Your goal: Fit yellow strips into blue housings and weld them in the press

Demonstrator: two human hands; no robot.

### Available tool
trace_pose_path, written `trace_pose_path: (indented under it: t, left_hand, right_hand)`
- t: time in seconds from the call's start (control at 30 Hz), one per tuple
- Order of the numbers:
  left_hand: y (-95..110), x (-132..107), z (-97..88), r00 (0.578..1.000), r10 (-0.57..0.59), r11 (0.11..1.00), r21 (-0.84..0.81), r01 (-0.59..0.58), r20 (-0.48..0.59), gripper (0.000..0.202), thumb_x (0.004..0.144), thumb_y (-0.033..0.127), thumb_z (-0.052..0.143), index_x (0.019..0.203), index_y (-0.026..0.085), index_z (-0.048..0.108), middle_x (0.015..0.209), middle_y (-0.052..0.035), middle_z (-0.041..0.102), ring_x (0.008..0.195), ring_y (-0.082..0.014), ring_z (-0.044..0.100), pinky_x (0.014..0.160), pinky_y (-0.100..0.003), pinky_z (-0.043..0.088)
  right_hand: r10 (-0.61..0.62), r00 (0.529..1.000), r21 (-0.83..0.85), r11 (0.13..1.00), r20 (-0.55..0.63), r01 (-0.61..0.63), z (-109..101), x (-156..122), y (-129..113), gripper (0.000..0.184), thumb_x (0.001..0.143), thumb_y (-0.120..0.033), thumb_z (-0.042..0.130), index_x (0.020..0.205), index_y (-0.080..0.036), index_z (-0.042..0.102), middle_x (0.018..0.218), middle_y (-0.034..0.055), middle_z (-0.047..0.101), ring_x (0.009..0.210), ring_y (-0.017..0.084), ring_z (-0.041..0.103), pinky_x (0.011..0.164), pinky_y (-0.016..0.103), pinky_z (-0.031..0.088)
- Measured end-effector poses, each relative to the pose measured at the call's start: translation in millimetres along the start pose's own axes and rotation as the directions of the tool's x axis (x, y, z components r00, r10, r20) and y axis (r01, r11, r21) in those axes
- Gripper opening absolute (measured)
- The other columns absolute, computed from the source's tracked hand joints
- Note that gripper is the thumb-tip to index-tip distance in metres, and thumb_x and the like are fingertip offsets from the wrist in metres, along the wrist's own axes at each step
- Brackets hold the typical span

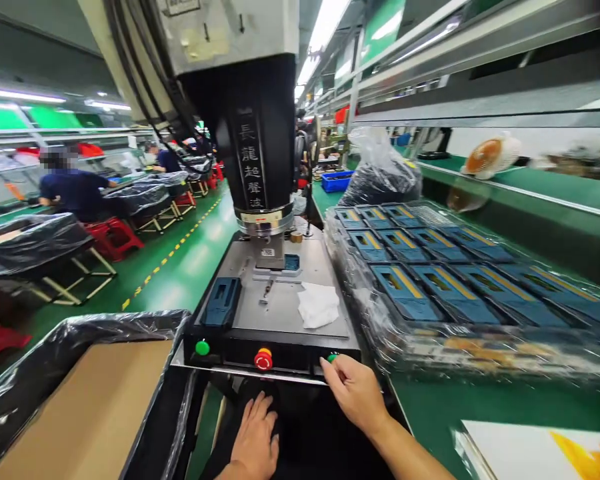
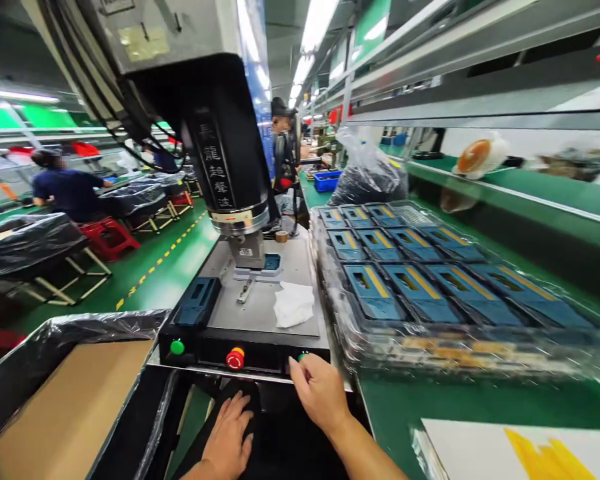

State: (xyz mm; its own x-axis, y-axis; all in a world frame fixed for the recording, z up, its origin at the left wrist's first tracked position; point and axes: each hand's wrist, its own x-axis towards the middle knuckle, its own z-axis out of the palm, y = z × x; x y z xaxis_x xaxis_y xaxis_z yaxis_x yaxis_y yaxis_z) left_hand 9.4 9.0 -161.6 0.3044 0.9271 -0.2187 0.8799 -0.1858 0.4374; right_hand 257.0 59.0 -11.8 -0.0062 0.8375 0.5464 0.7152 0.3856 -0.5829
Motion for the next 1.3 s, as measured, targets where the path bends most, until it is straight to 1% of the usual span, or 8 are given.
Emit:
trace_pose_path:
  t: [0.4,0.57,0.67,0.8,0.9,1.0,1.1,1.3]
  left_hand:
    - [7,-5,-16.1,1.0,0.022,0.991,-0.133,-0.021,0.01,0.051,0.085,0.039,0.051,0.129,0.016,0.06,0.154,-0.0111,0.041,0.15,-0.0276,0.018,0.125,-0.045,0.004]
    - [10,-4,-19.1,1.0,0.025,0.985,-0.171,-0.024,0.007,0.052,0.085,0.038,0.05,0.129,0.013,0.061,0.153,-0.0131,0.041,0.15,-0.0288,0.018,0.124,-0.048,0.005]
    - [9,-4,-17.9,0.999,0.037,0.984,-0.174,-0.037,-0.007,0.05,0.084,0.037,0.05,0.127,0.013,0.062,0.151,-0.0137,0.044,0.149,-0.0289,0.021,0.124,-0.048,0.006]
    - [8,-5,-15.2,0.999,0.011,0.981,-0.195,-0.019,-0.04,0.046,0.084,0.035,0.05,0.123,0.015,0.064,0.149,-0.0112,0.046,0.148,-0.0275,0.023,0.125,-0.046,0.006]
    - [8,-5,-13.6,0.999,-0.001,0.978,-0.207,-0.009,-0.045,0.044,0.085,0.033,0.049,0.122,0.015,0.065,0.148,-0.0104,0.048,0.148,-0.0267,0.025,0.125,-0.045,0.006]
    - [8,-5,-12.6,0.999,0.003,0.975,-0.22,-0.015,-0.053,0.042,0.086,0.032,0.048,0.12,0.016,0.066,0.147,-0.009,0.049,0.148,-0.0253,0.026,0.125,-0.043,0.006]
    - [6,-6,-11.6,0.998,0.01,0.97,-0.241,-0.024,-0.059,0.042,0.087,0.031,0.047,0.121,0.017,0.065,0.147,-0.0079,0.049,0.147,-0.0248,0.026,0.125,-0.043,0.007]
    - [-1,-3,-9.8,0.997,0.054,0.951,-0.301,-0.068,-0.054,0.041,0.086,0.035,0.049,0.119,0.017,0.066,0.145,-0.0099,0.051,0.147,-0.0272,0.028,0.125,-0.046,0.007]
  right_hand:
    - [0.007,0.999,-0.062,0.998,0.034,-0.005,-3,3,1,0.051,0.095,-0.049,0.048,0.053,-0.021,0.043,0.049,-0.0042,0.041,0.045,0.009,0.038,0.049,0.022,0.034]
    - [-0.054,0.998,-0.105,0.993,0.012,0.055,-5,5,-4,0.05,0.095,-0.05,0.049,0.054,-0.021,0.047,0.049,-0.0045,0.043,0.043,0.008,0.039,0.049,0.022,0.036]
    - [-0.119,0.993,-0.105,0.987,0.018,0.12,-9,17,-13,0.048,0.095,-0.048,0.05,0.056,-0.021,0.05,0.049,-0.0045,0.046,0.043,0.008,0.041,0.05,0.022,0.036]
    - [-0.172,0.985,-0.105,0.979,0.023,0.174,-9,54,-28,0.046,0.094,-0.047,0.051,0.057,-0.021,0.053,0.05,-0.0036,0.05,0.044,0.009,0.043,0.05,0.023,0.036]
    - [-0.177,0.983,-0.126,0.975,0.048,0.181,1,92,-31,0.039,0.092,-0.047,0.052,0.064,-0.021,0.059,0.058,-0.0005,0.058,0.053,0.012,0.053,0.057,0.024,0.042]
    - [-0.172,0.983,-0.183,0.967,0.06,0.18,19,133,-24,0.032,0.09,-0.048,0.051,0.079,-0.021,0.065,0.077,0.0054,0.067,0.073,0.019,0.063,0.07,0.03,0.049]
    - [-0.177,0.98,-0.248,0.949,0.087,0.194,41,169,-13,0.028,0.089,-0.043,0.052,0.091,-0.02,0.068,0.094,0.0097,0.069,0.091,0.025,0.064,0.086,0.037,0.05]
    - [-0.132,0.971,-0.385,0.901,0.199,0.202,88,217,-2,0.028,0.089,-0.035,0.055,0.098,-0.015,0.072,0.103,0.0142,0.07,0.097,0.027,0.063,0.092,0.04,0.048]
